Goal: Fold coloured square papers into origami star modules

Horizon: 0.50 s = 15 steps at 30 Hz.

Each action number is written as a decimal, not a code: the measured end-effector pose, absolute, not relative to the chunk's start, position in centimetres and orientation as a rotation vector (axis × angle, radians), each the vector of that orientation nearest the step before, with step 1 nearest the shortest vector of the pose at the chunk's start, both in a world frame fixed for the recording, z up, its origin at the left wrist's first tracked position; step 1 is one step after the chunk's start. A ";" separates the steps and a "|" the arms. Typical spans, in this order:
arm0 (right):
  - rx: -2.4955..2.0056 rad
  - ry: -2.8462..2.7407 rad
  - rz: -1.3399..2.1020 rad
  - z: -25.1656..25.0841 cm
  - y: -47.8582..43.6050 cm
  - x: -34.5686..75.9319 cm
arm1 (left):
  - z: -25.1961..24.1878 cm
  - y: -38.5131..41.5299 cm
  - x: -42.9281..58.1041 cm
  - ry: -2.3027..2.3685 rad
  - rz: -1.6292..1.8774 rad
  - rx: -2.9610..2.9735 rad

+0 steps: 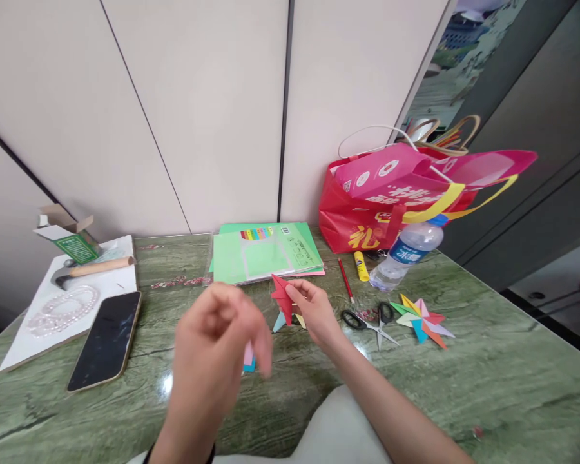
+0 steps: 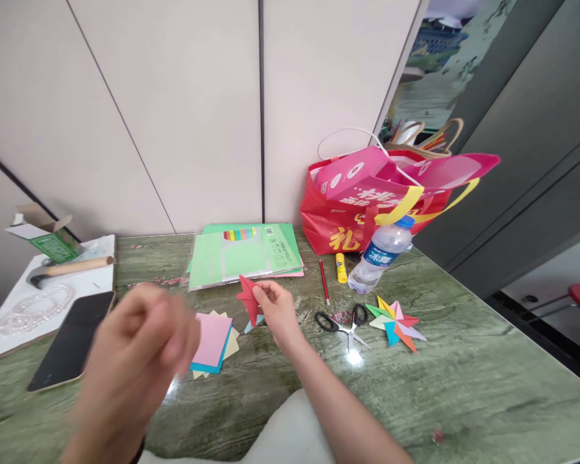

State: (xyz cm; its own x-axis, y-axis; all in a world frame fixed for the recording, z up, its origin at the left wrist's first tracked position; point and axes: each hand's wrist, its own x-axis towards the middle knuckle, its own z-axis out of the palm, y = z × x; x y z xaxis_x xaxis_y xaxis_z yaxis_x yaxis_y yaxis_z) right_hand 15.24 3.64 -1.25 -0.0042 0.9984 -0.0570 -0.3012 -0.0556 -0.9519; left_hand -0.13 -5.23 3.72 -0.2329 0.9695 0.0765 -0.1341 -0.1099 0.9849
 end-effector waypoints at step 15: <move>-1.021 -1.373 1.240 -0.7 2.8 15.2 | 0.1 1.7 1.4 1.099 1.299 0.850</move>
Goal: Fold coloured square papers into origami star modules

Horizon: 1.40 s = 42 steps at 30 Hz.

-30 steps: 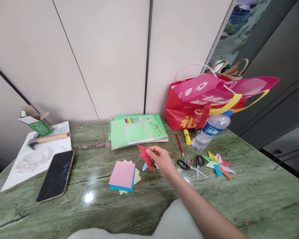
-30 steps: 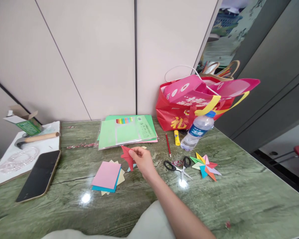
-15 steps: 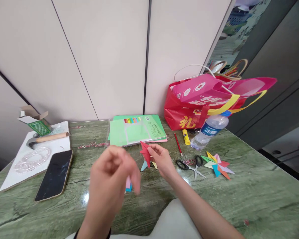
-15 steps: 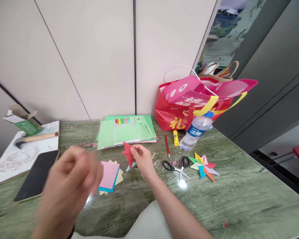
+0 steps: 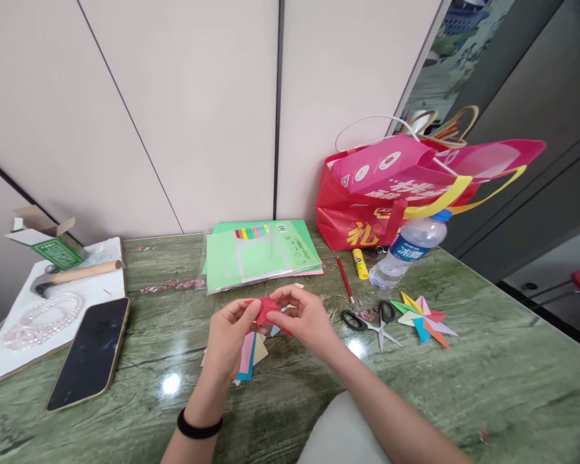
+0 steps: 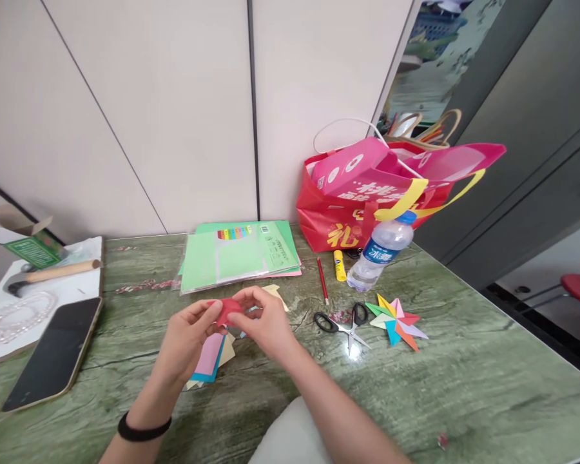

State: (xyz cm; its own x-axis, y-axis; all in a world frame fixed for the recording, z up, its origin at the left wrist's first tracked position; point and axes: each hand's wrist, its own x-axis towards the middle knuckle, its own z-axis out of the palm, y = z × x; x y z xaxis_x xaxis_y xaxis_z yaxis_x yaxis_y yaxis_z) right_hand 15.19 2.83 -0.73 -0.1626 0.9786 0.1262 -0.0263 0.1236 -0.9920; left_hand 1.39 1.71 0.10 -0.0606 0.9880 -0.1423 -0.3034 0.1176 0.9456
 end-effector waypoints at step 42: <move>-1.033 -1.498 1.173 -1.2 2.8 14.9 | 0.8 1.3 0.1 1.166 1.376 0.951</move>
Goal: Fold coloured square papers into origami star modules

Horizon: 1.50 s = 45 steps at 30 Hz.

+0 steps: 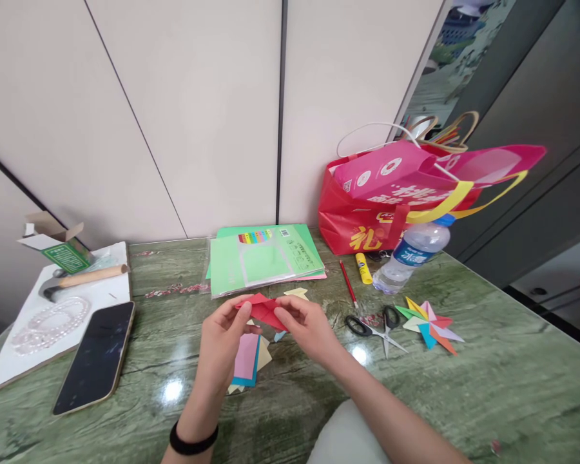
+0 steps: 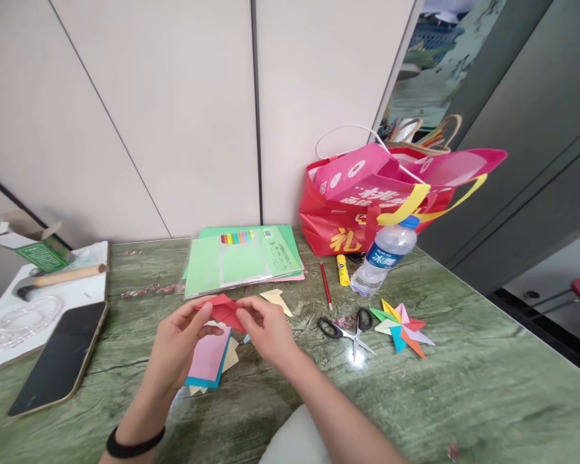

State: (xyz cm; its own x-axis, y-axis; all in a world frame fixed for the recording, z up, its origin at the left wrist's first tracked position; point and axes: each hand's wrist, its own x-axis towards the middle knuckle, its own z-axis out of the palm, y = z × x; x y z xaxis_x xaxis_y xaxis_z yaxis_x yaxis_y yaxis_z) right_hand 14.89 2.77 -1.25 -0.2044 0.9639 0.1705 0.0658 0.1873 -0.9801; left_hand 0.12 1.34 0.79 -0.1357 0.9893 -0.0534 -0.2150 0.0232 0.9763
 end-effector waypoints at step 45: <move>-1.225 -1.062 0.827 -2.8 5.1 17.5 | 0.1 1.5 -1.7 1.971 0.703 1.869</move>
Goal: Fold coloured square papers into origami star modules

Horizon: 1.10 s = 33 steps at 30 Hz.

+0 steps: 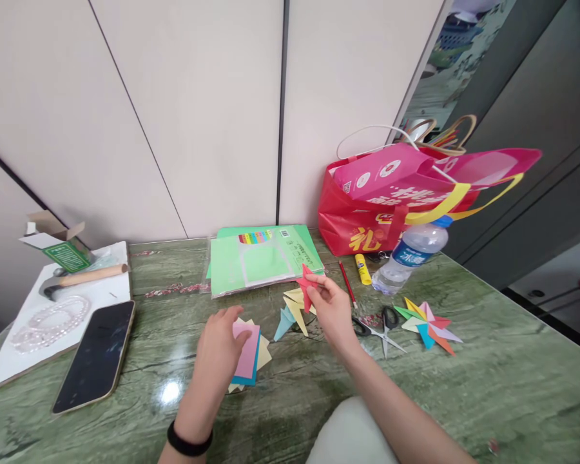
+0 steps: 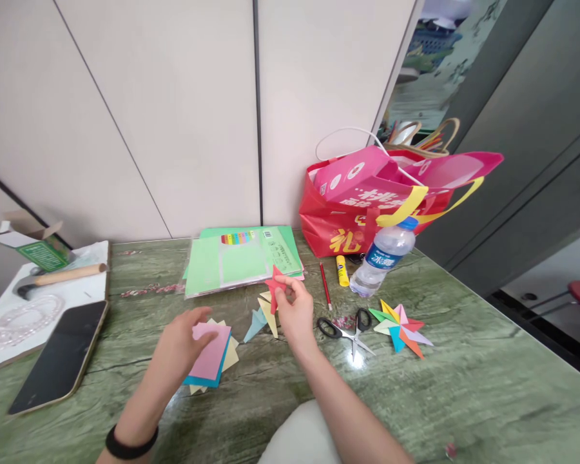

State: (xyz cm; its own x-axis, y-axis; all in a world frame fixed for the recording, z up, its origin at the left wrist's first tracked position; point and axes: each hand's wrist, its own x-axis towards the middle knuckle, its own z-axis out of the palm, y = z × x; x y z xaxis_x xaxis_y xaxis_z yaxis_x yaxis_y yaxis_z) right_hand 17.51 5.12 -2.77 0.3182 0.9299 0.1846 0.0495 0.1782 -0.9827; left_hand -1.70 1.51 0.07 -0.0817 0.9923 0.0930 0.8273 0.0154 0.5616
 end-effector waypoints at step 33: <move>-1.737 -1.943 0.384 -2.7 5.0 19.1 | 0.2 1.4 -2.4 2.299 0.038 1.958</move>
